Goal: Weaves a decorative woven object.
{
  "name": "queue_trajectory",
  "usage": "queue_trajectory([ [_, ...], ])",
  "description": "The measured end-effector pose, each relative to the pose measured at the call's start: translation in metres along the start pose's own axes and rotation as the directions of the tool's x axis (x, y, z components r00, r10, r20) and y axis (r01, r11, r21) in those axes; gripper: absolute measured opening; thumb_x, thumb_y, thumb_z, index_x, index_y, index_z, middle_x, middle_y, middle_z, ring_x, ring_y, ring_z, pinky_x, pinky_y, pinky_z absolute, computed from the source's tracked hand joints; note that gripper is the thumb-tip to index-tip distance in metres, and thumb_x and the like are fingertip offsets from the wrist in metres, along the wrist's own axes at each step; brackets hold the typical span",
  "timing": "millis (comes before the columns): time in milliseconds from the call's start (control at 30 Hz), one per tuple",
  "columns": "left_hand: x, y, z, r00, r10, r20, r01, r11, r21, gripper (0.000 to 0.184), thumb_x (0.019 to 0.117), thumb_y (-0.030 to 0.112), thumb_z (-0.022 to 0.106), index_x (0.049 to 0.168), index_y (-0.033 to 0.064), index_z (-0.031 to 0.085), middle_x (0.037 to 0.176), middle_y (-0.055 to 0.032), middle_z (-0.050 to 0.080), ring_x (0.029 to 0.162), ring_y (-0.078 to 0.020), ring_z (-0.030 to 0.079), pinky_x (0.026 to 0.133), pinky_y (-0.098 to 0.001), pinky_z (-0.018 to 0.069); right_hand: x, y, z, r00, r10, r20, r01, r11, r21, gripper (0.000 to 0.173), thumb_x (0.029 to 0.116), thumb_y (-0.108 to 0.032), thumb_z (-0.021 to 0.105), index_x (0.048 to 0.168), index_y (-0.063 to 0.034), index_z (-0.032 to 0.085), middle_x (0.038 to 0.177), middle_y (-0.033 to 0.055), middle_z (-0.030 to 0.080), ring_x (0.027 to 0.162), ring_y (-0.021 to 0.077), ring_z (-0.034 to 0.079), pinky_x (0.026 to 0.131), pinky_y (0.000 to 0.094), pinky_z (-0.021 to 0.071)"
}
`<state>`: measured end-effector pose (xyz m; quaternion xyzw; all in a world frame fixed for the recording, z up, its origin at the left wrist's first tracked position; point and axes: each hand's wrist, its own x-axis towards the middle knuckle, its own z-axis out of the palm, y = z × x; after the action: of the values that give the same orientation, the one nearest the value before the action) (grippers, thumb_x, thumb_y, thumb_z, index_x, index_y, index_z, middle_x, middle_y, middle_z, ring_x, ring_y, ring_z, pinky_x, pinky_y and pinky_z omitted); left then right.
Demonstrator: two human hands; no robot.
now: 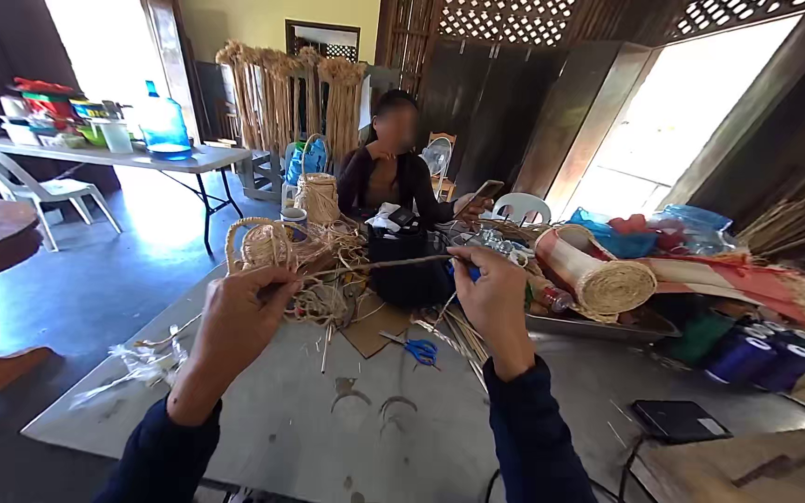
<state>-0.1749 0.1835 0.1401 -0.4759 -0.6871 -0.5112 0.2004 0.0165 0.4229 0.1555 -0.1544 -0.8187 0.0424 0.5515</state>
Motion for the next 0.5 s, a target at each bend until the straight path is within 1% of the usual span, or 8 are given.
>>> queue_trajectory([
  [67, -0.013, -0.001, -0.024, 1.000, 0.011, -0.018, -0.010, 0.999, 0.051, 0.015, 0.0944, 0.013, 0.065, 0.096, 0.0004, 0.074, 0.087, -0.0064, 0.071, 0.072, -0.0029, 0.065, 0.070, -0.0219, 0.0555, 0.000, 0.000, 0.000, 0.998, -0.030, 0.060, 0.031, 0.999, -0.023, 0.016, 0.0901, 0.005, 0.065, 0.101, 0.0035, 0.077, 0.091, 0.0194, 0.072, 0.082, 0.0325, 0.071, 0.075, 0.0482, 0.0583],
  [233, -0.052, -0.025, -0.086, 0.998, 0.019, -0.056, -0.012, 0.991, 0.131, 0.029, 0.0978, 0.026, 0.057, 0.099, 0.0005, 0.072, 0.089, -0.0068, 0.071, 0.074, -0.0031, 0.065, 0.070, -0.0211, 0.0552, -0.011, 0.003, -0.013, 0.982, -0.073, 0.177, 0.087, 0.994, -0.069, 0.018, 0.0887, 0.007, 0.063, 0.098, 0.0035, 0.077, 0.088, 0.0194, 0.072, 0.083, 0.0339, 0.072, 0.077, 0.0493, 0.0584],
  [300, -0.073, -0.030, -0.114, 0.999, -0.012, -0.051, 0.019, 0.991, 0.136, 0.032, 0.0990, 0.026, 0.057, 0.101, -0.0026, 0.072, 0.093, -0.0110, 0.071, 0.079, -0.0064, 0.066, 0.073, -0.0234, 0.0556, -0.018, 0.006, -0.023, 0.978, -0.088, 0.191, 0.108, 0.990, -0.095, 0.018, 0.0901, 0.006, 0.061, 0.099, 0.0038, 0.077, 0.089, 0.0200, 0.073, 0.084, 0.0348, 0.072, 0.078, 0.0508, 0.0582],
  [367, -0.091, -0.037, -0.142, 0.999, -0.027, -0.042, 0.031, 0.994, 0.107, 0.030, 0.0993, 0.024, 0.060, 0.103, -0.0040, 0.071, 0.096, -0.0116, 0.070, 0.082, -0.0047, 0.066, 0.074, -0.0201, 0.0551, -0.023, 0.011, -0.032, 0.978, -0.118, 0.172, 0.136, 0.986, -0.098, 0.020, 0.0923, 0.003, 0.059, 0.099, 0.0031, 0.078, 0.087, 0.0192, 0.073, 0.081, 0.0342, 0.073, 0.077, 0.0507, 0.0584],
  [400, -0.100, -0.042, -0.155, 0.999, -0.026, -0.036, 0.029, 0.997, 0.072, 0.028, 0.0983, 0.020, 0.061, 0.104, -0.0064, 0.070, 0.096, -0.0125, 0.069, 0.083, -0.0046, 0.065, 0.075, -0.0193, 0.0544, -0.025, 0.011, -0.037, 0.980, -0.110, 0.167, 0.124, 0.989, -0.077, 0.020, 0.0941, 0.001, 0.059, 0.101, 0.0032, 0.078, 0.089, 0.0190, 0.075, 0.082, 0.0335, 0.074, 0.078, 0.0503, 0.0590],
  [433, -0.109, -0.048, -0.166, 0.999, -0.023, -0.037, 0.024, 0.999, 0.043, 0.025, 0.0983, 0.015, 0.061, 0.104, -0.0086, 0.068, 0.097, -0.0129, 0.068, 0.085, -0.0046, 0.064, 0.076, -0.0194, 0.0544, -0.028, 0.010, -0.042, 0.981, -0.083, 0.175, 0.092, 0.995, -0.045, 0.020, 0.0961, -0.002, 0.060, 0.105, 0.0032, 0.077, 0.091, 0.0182, 0.076, 0.083, 0.0317, 0.075, 0.080, 0.0487, 0.0598],
  [467, -0.118, -0.051, -0.177, 0.998, -0.025, -0.052, 0.026, 0.999, 0.029, 0.023, 0.0994, 0.012, 0.061, 0.105, -0.0093, 0.067, 0.098, -0.0118, 0.069, 0.087, -0.0038, 0.065, 0.079, -0.0191, 0.0550, -0.032, 0.009, -0.047, 0.981, -0.053, 0.188, 0.054, 0.999, -0.003, 0.021, 0.0980, -0.004, 0.059, 0.107, 0.0030, 0.077, 0.091, 0.0163, 0.076, 0.082, 0.0277, 0.075, 0.079, 0.0444, 0.0605],
  [500, -0.126, -0.046, -0.187, 0.996, -0.055, -0.064, 0.056, 0.998, 0.015, 0.023, 0.1000, 0.009, 0.060, 0.106, -0.0129, 0.066, 0.098, -0.0132, 0.069, 0.089, -0.0041, 0.066, 0.082, -0.0200, 0.0550, -0.036, 0.007, -0.051, 0.980, -0.026, 0.199, 0.018, 0.999, 0.043, 0.023, 0.0993, -0.006, 0.057, 0.108, 0.0020, 0.076, 0.088, 0.0126, 0.076, 0.078, 0.0205, 0.074, 0.077, 0.0366, 0.0604],
])
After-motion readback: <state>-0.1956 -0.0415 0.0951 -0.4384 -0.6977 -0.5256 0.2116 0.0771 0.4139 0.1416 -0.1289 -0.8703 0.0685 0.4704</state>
